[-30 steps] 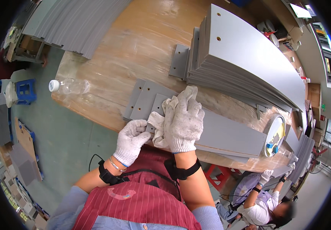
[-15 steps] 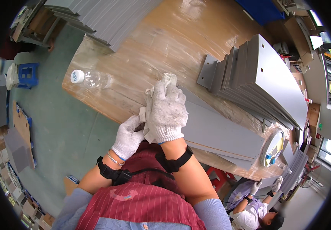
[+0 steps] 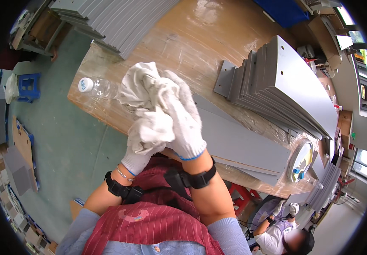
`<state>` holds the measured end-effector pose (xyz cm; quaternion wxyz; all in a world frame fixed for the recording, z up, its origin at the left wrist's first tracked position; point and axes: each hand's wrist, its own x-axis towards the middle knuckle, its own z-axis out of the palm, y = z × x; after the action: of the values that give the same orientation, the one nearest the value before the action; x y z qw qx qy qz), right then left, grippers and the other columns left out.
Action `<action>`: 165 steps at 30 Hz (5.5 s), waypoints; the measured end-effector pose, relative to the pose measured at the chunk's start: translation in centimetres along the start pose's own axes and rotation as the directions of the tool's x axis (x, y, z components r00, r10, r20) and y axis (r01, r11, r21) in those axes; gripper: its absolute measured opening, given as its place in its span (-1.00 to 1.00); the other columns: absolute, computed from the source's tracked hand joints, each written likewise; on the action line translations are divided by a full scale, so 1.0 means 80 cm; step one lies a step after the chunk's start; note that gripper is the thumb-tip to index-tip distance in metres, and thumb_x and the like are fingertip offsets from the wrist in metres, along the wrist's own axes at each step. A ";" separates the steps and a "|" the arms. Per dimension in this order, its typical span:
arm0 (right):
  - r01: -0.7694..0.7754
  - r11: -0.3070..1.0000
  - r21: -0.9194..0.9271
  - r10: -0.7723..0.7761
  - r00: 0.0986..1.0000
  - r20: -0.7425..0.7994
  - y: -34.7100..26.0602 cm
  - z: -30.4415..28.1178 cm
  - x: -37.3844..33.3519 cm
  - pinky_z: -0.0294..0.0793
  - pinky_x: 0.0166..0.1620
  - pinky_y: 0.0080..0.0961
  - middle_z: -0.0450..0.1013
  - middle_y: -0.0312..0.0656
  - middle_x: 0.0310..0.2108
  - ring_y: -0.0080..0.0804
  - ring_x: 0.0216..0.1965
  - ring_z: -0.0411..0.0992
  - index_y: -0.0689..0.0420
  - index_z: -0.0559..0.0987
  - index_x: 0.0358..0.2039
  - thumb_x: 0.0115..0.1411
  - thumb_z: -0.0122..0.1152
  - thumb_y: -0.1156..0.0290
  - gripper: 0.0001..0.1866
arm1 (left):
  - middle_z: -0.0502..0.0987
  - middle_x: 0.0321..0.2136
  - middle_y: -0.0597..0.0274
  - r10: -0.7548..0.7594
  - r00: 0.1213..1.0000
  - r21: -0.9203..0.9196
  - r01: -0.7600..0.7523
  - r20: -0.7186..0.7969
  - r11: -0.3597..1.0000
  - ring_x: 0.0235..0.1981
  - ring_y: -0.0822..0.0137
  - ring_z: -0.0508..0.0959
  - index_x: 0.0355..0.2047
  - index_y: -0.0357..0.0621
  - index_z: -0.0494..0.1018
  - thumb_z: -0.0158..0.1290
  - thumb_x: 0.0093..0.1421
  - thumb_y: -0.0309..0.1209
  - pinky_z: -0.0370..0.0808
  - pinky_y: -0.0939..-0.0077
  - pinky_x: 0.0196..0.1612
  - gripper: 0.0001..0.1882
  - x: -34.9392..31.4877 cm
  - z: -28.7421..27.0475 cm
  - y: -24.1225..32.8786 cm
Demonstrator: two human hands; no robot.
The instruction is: The person cleans a stack of gray metal panels on a workbench. They repeatedly wipe the surface with a white cloth and scrub the edges with a blue sponge. The person handles the panels one at a time, flipping them over to clean both sides before stacking them.
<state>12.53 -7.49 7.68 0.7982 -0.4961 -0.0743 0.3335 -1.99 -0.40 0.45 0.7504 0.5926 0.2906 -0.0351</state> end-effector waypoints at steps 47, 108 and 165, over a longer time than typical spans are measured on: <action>-0.286 0.787 -0.547 -0.532 0.138 -0.836 -0.071 -0.432 -0.394 0.46 0.14 -0.53 0.55 -0.08 0.07 -0.41 0.07 0.48 0.36 0.53 0.13 0.38 0.16 0.46 -0.64 | 0.26 0.32 -0.23 0.231 0.494 0.545 -0.773 0.838 -0.324 0.31 -0.37 0.26 0.11 0.30 0.51 0.29 -0.18 -0.39 0.16 -0.38 0.35 -0.27 0.094 0.005 0.107; -0.884 0.083 -0.460 -0.603 0.323 -0.729 -0.171 -0.578 -0.365 0.52 -0.12 0.00 0.58 0.11 -0.15 0.08 -0.14 0.54 -0.08 0.67 -0.10 0.33 0.13 -0.02 -0.65 | 0.55 0.06 0.12 -0.217 0.976 -0.147 0.212 -0.017 0.966 0.02 0.21 0.59 0.18 -0.26 0.41 -0.01 0.45 -0.10 0.57 0.29 0.09 -0.50 0.032 0.091 0.035; 0.359 0.834 -0.419 -0.552 0.531 -0.643 -0.231 -0.453 -0.446 0.39 0.03 -0.44 0.52 -0.17 -0.16 -0.39 -0.14 0.44 0.25 0.50 0.07 0.49 -0.04 0.22 -0.63 | 0.52 0.12 0.01 -0.193 0.911 -0.253 0.297 0.366 0.921 0.14 0.16 0.56 0.29 -0.34 0.28 0.12 0.25 -0.48 0.51 0.20 0.23 -0.40 0.018 0.074 0.057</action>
<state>9.94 -61.29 12.77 0.7510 -0.6407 0.0908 -0.1313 3.36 -3.99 4.47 0.8598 0.4144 0.2340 -0.1849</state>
